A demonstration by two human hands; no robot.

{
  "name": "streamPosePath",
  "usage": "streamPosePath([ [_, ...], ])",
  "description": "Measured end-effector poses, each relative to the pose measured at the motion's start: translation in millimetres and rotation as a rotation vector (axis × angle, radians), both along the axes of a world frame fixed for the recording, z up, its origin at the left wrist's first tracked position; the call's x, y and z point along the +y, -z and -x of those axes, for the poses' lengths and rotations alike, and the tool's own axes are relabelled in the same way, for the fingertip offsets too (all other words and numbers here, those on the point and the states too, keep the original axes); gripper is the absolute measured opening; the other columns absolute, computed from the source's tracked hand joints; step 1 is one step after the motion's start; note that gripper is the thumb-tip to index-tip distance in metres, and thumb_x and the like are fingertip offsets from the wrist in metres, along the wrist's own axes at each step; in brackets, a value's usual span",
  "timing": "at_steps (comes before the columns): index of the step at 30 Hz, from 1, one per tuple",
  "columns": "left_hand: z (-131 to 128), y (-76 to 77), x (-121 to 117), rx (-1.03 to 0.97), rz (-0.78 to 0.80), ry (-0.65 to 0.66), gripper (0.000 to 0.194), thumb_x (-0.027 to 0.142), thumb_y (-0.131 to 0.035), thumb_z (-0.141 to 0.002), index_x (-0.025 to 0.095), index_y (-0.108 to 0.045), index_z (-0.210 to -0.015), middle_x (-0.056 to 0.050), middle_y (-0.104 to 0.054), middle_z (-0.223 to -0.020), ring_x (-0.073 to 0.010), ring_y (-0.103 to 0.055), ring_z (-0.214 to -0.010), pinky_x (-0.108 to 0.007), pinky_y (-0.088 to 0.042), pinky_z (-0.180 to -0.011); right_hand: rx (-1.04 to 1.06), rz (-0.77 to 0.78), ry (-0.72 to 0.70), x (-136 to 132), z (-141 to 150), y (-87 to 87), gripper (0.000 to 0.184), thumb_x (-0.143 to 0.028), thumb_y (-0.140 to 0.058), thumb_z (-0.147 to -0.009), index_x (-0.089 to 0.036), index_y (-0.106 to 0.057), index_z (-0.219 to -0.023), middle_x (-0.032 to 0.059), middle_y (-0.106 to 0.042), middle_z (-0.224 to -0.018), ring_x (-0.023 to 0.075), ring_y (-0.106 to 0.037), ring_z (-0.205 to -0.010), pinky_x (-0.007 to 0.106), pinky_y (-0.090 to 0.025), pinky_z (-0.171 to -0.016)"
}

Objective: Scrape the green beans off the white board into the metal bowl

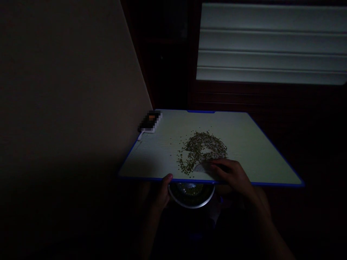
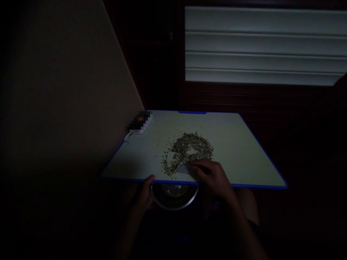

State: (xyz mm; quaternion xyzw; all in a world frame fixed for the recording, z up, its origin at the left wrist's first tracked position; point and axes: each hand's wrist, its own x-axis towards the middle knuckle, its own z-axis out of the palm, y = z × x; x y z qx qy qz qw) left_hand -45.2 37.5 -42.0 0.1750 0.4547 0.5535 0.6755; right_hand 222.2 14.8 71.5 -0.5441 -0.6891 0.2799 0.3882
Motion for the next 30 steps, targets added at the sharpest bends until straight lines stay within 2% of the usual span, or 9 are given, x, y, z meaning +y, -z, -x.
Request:
streamPosePath([
  [6,-1,0.2,1,-0.028,-0.034,-0.008,0.06,0.033,-0.07,-0.081,0.017,-0.054,-0.136,-0.01,-0.071,-0.125,-0.0286,-0.059,-0.126,-0.043,-0.043,-0.11,0.008,-0.009,-0.123,-2,3,-6.8,0.022,-0.038,-0.062,-0.094,-0.029,-0.074,-0.11,0.0037,-0.076,-0.11,0.0215,-0.07,-0.1,0.038,-0.055,-0.089],
  [9,-1,0.3,1,-0.017,0.005,-0.008,0.058,0.034,-0.068,-0.082,0.018,-0.054,-0.136,-0.01,-0.071,-0.125,-0.0281,-0.06,-0.125,-0.043,-0.043,-0.11,-0.001,-0.001,-0.161,-2,4,-9.9,0.022,-0.037,-0.061,-0.095,-0.029,-0.074,-0.111,0.004,-0.076,-0.111,0.0214,-0.07,-0.1,0.039,-0.055,-0.09],
  [13,0,1.9,1,-0.005,0.045,0.022,0.056,0.036,-0.067,-0.083,0.012,-0.058,-0.132,-0.014,-0.074,-0.115,-0.0313,-0.062,-0.121,-0.047,-0.044,-0.108,-0.001,-0.009,-0.176,-1,4,-10.0,0.022,-0.037,-0.06,-0.095,-0.03,-0.074,-0.111,0.0034,-0.076,-0.11,0.0209,-0.07,-0.099,0.039,-0.056,-0.088],
  [18,0,3.6,1,0.012,0.019,-0.002,0.059,0.034,-0.068,-0.082,0.016,-0.054,-0.136,-0.011,-0.073,-0.119,-0.0288,-0.061,-0.123,-0.044,-0.043,-0.109,-0.005,-0.019,-0.101,0,3,-5.4,0.022,-0.037,-0.062,-0.093,-0.028,-0.074,-0.109,0.0033,-0.077,-0.109,0.0213,-0.071,-0.098,0.038,-0.056,-0.088],
  [25,2,4.0,1,0.038,0.033,-0.004,0.055,0.036,-0.068,-0.083,0.017,-0.058,-0.134,-0.012,-0.073,-0.12,-0.0313,-0.061,-0.123,-0.046,-0.042,-0.109,0.009,-0.045,0.075,0,-1,5.3,0.024,-0.039,-0.062,-0.092,-0.024,-0.075,-0.104,0.006,-0.077,-0.103,0.0235,-0.072,-0.093,0.04,-0.058,-0.082],
  [30,3,3.5,0,0.031,0.033,0.018,0.058,0.037,-0.068,-0.082,0.016,-0.056,-0.135,-0.014,-0.072,-0.122,-0.0321,-0.062,-0.121,-0.048,-0.045,-0.106,0.011,-0.059,0.057,0,-1,5.5,0.024,-0.04,-0.063,-0.092,-0.025,-0.074,-0.107,0.0057,-0.077,-0.107,0.023,-0.072,-0.097,0.04,-0.057,-0.086],
])
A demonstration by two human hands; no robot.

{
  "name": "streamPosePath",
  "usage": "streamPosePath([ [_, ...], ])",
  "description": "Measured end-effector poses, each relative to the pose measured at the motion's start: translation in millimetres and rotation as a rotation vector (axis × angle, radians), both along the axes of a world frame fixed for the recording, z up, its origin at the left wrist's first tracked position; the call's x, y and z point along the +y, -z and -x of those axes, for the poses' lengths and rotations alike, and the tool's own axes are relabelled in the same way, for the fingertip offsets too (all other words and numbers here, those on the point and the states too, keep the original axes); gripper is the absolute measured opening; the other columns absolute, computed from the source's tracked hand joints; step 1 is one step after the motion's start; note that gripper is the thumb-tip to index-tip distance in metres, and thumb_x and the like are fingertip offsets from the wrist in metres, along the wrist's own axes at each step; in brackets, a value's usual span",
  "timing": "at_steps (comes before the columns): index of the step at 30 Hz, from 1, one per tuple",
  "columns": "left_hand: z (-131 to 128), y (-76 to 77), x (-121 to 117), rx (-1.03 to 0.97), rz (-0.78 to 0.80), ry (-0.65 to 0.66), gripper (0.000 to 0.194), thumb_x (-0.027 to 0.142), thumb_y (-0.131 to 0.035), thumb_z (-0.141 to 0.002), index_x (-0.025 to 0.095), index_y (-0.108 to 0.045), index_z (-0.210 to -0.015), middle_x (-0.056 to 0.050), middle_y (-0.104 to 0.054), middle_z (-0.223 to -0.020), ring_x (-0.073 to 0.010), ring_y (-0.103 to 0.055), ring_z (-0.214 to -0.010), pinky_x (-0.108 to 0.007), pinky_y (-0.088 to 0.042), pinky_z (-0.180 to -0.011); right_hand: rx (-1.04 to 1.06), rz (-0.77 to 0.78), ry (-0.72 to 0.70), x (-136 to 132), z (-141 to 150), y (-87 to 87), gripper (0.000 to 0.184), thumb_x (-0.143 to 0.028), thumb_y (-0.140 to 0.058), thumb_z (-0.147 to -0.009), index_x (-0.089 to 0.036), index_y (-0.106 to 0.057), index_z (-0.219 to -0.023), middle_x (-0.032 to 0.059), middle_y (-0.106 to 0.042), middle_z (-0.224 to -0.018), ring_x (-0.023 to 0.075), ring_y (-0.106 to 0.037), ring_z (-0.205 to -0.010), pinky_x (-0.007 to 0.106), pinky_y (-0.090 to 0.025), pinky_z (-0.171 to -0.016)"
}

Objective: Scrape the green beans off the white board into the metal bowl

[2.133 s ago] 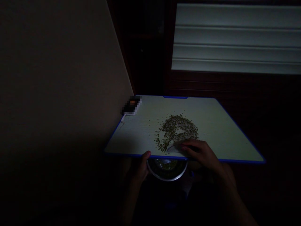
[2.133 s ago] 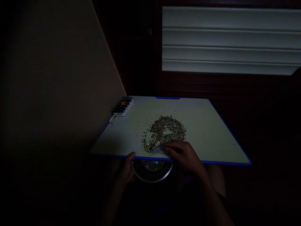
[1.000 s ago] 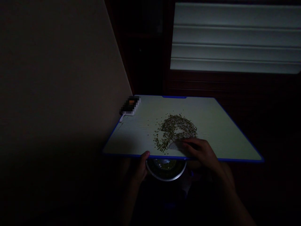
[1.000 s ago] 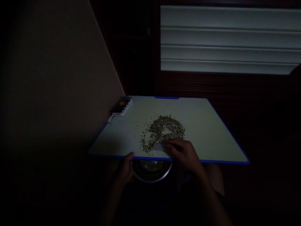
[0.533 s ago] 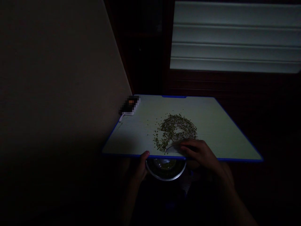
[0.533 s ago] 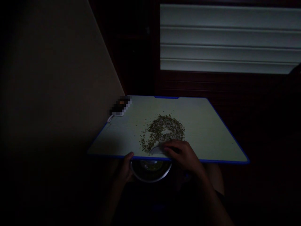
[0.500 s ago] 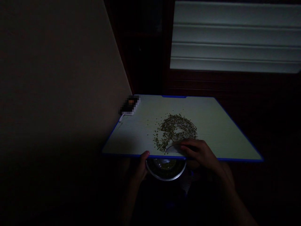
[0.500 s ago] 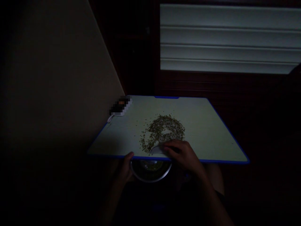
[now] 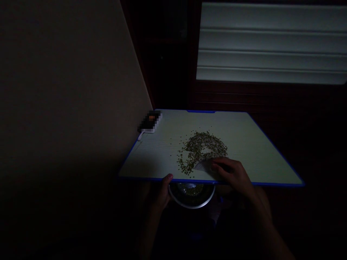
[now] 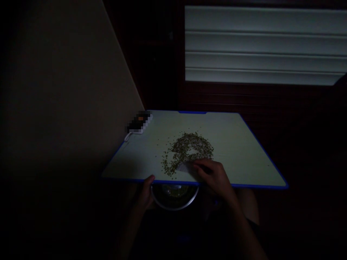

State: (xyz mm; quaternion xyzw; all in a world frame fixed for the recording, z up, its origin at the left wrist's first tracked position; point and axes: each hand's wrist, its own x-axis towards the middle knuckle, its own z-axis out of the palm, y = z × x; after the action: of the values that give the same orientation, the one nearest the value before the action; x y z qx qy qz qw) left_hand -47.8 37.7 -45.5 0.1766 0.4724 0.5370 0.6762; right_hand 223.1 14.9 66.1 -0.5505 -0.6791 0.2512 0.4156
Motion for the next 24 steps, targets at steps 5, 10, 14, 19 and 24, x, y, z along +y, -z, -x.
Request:
streamPosePath([
  [5,0,0.2,0,-0.004,-0.025,-0.001,0.06,0.036,-0.069,-0.082,0.019,-0.053,-0.138,-0.012,-0.07,-0.126,-0.0318,-0.062,-0.121,-0.046,-0.048,-0.104,-0.038,-0.008,-0.091,0,3,-5.9,0.021,-0.037,-0.063,-0.092,-0.028,-0.075,-0.106,0.004,-0.077,-0.107,0.0219,-0.071,-0.098,0.038,-0.056,-0.088],
  [10,-1,-0.9,-1,-0.006,0.01,-0.005,0.061,0.036,-0.069,-0.082,0.017,-0.054,-0.137,-0.013,-0.071,-0.123,-0.0324,-0.063,-0.12,-0.047,-0.047,-0.105,-0.032,-0.005,-0.093,0,2,-5.0,0.021,-0.038,-0.063,-0.092,-0.026,-0.075,-0.106,0.005,-0.077,-0.108,0.0221,-0.071,-0.097,0.037,-0.056,-0.086],
  [14,-3,-3.9,0,-0.024,-0.01,-0.012,0.061,0.034,-0.067,-0.083,0.016,-0.052,-0.139,-0.013,-0.073,-0.121,-0.0325,-0.063,-0.119,-0.049,-0.046,-0.105,-0.025,-0.011,-0.082,0,0,-3.1,0.021,-0.04,-0.064,-0.092,-0.026,-0.075,-0.103,0.0048,-0.077,-0.103,0.0218,-0.071,-0.093,0.037,-0.057,-0.083],
  [19,-5,-9.0,1,-0.046,-0.01,-0.01,0.054,0.03,-0.064,-0.085,0.014,-0.055,-0.136,-0.012,-0.071,-0.124,-0.0297,-0.06,-0.124,-0.044,-0.044,-0.109,-0.015,-0.006,-0.145,1,1,-4.3,0.019,-0.037,-0.063,-0.093,-0.03,-0.074,-0.107,0.0028,-0.076,-0.108,0.0205,-0.071,-0.098,0.037,-0.056,-0.087],
  [24,-4,-9.4,0,-0.054,-0.021,-0.023,0.058,0.029,-0.066,-0.083,0.016,-0.055,-0.138,-0.012,-0.071,-0.123,-0.0317,-0.059,-0.125,-0.047,-0.043,-0.109,0.0,0.036,-0.204,0,3,-8.0,0.02,-0.036,-0.062,-0.094,-0.029,-0.074,-0.109,0.0036,-0.076,-0.108,0.0202,-0.071,-0.097,0.036,-0.056,-0.087],
])
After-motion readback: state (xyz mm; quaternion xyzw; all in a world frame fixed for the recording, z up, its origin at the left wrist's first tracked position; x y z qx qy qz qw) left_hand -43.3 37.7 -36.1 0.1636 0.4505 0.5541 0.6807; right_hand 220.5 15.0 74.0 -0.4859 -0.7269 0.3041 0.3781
